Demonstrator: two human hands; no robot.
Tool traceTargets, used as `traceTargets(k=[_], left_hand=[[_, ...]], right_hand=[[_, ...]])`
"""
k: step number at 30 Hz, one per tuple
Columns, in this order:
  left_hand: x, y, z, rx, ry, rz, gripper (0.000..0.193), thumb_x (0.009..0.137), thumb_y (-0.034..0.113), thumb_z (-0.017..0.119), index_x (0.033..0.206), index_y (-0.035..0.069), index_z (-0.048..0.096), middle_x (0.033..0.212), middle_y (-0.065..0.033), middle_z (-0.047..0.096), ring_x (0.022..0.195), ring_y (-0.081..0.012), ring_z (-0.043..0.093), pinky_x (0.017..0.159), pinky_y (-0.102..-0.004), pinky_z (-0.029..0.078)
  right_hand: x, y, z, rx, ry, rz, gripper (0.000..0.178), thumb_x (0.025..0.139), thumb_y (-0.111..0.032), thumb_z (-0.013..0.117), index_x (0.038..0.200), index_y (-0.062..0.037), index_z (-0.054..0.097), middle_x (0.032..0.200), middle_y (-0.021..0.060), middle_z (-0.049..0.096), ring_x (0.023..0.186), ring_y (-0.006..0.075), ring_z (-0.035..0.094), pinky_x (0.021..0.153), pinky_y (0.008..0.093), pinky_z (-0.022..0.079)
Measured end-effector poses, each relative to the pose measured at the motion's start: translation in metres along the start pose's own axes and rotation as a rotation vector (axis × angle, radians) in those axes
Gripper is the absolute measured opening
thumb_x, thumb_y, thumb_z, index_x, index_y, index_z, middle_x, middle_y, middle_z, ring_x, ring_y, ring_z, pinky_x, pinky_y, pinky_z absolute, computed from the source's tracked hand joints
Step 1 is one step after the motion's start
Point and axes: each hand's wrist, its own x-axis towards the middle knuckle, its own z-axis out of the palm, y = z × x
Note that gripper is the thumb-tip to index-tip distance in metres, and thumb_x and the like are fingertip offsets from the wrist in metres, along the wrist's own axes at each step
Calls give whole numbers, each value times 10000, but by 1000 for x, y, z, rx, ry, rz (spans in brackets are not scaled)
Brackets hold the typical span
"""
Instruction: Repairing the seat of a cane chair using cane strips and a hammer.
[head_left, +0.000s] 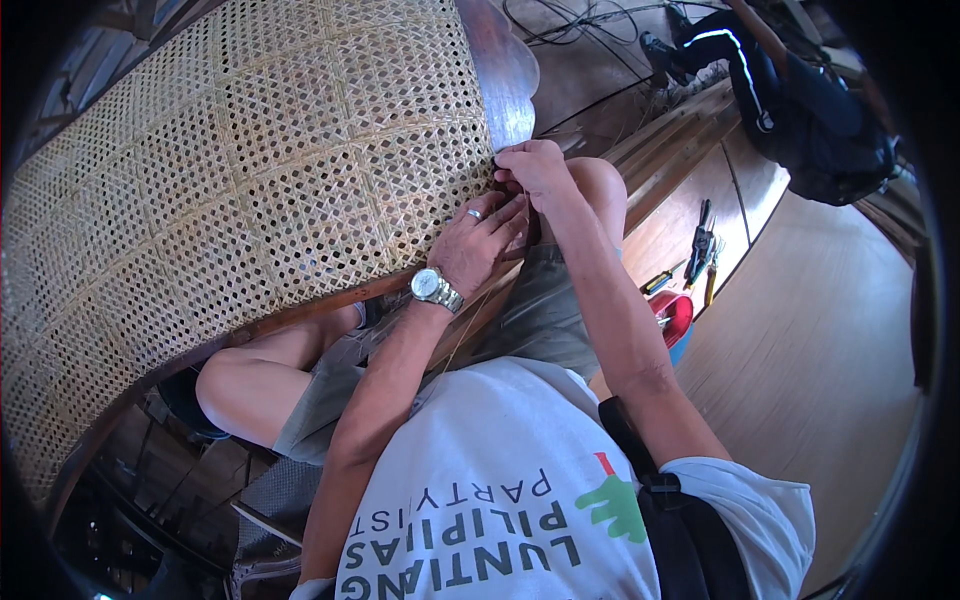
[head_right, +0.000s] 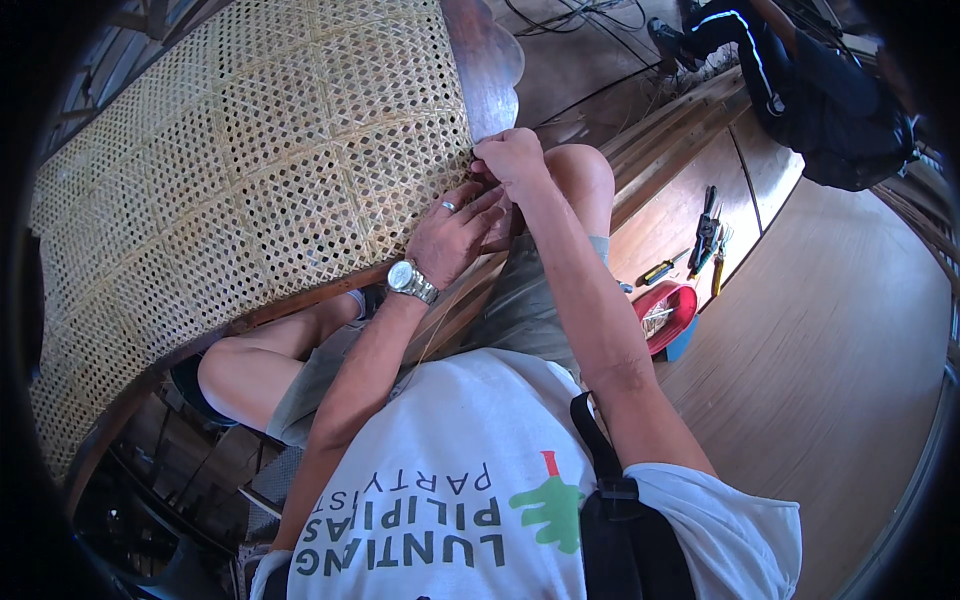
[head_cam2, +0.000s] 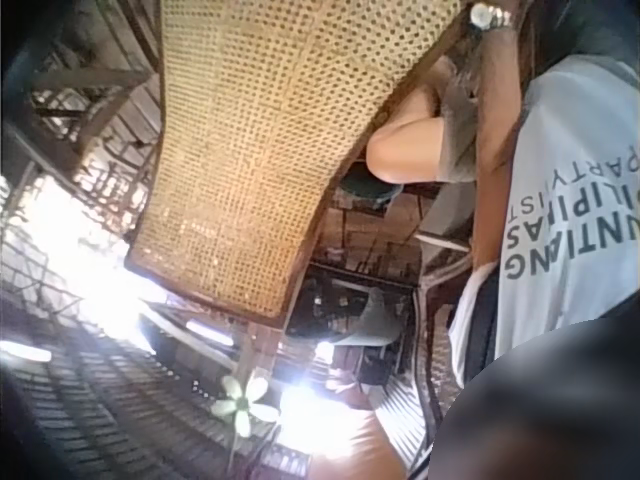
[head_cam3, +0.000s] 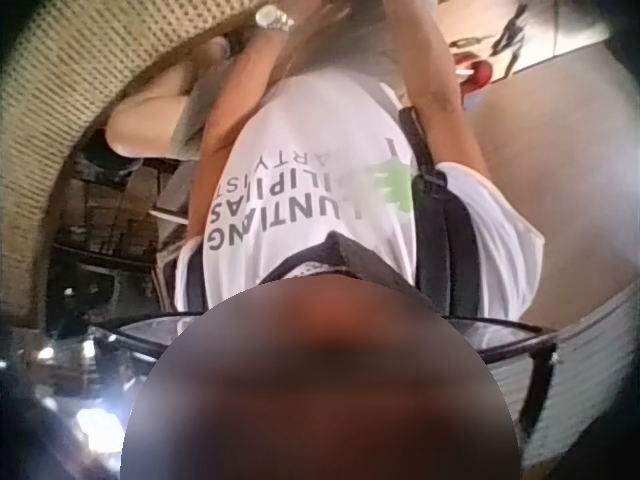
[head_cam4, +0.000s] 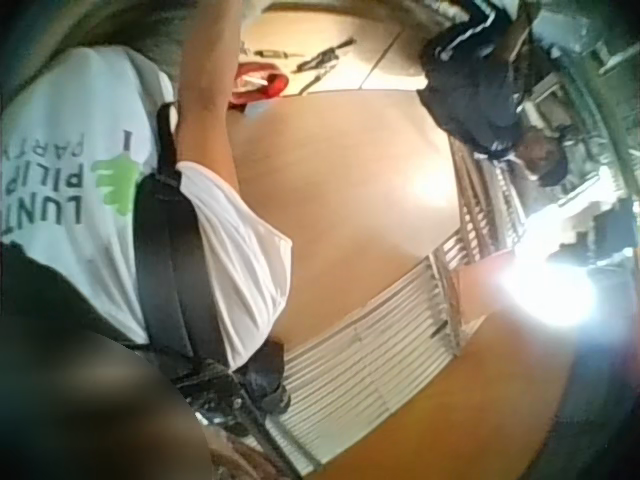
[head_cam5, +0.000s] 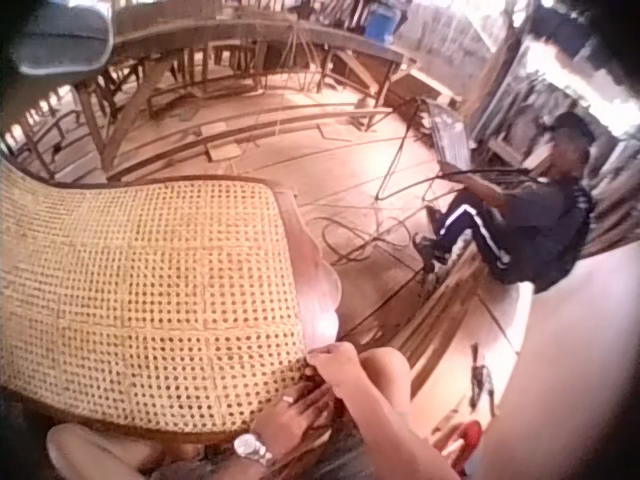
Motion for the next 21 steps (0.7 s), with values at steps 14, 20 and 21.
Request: traceTargets(k=[14, 20, 21], left_hand=[[0, 1, -1, -34, 50, 14, 369, 892, 53, 738, 1258, 92, 757, 1396, -80, 729, 1333, -350, 644, 1053, -452, 586], [0, 1, -1, -77, 65, -13, 301, 943, 135, 702, 1238, 93, 742, 1339, -69, 730, 1317, -309, 621, 1097, -443, 546], [0, 0, -1, -75, 63, -23, 276, 946, 138, 700, 1214, 90, 745, 1327, -66, 733, 1312, -307, 623, 1096, -441, 546]], right_hand=[[-19, -14, 16, -576, 188, -259, 178, 867, -111, 726, 954, 27, 797, 835, 174, 803, 756, 233, 801, 765, 362, 630], [-27, 11, 8, -462, 211, -473, 186, 948, -126, 750, 1058, 19, 788, 921, 153, 799, 787, 259, 780, 767, 371, 607], [-28, 16, 9, -456, 235, -532, 166, 945, -120, 749, 1048, 4, 790, 943, 169, 790, 831, 313, 769, 797, 403, 599]])
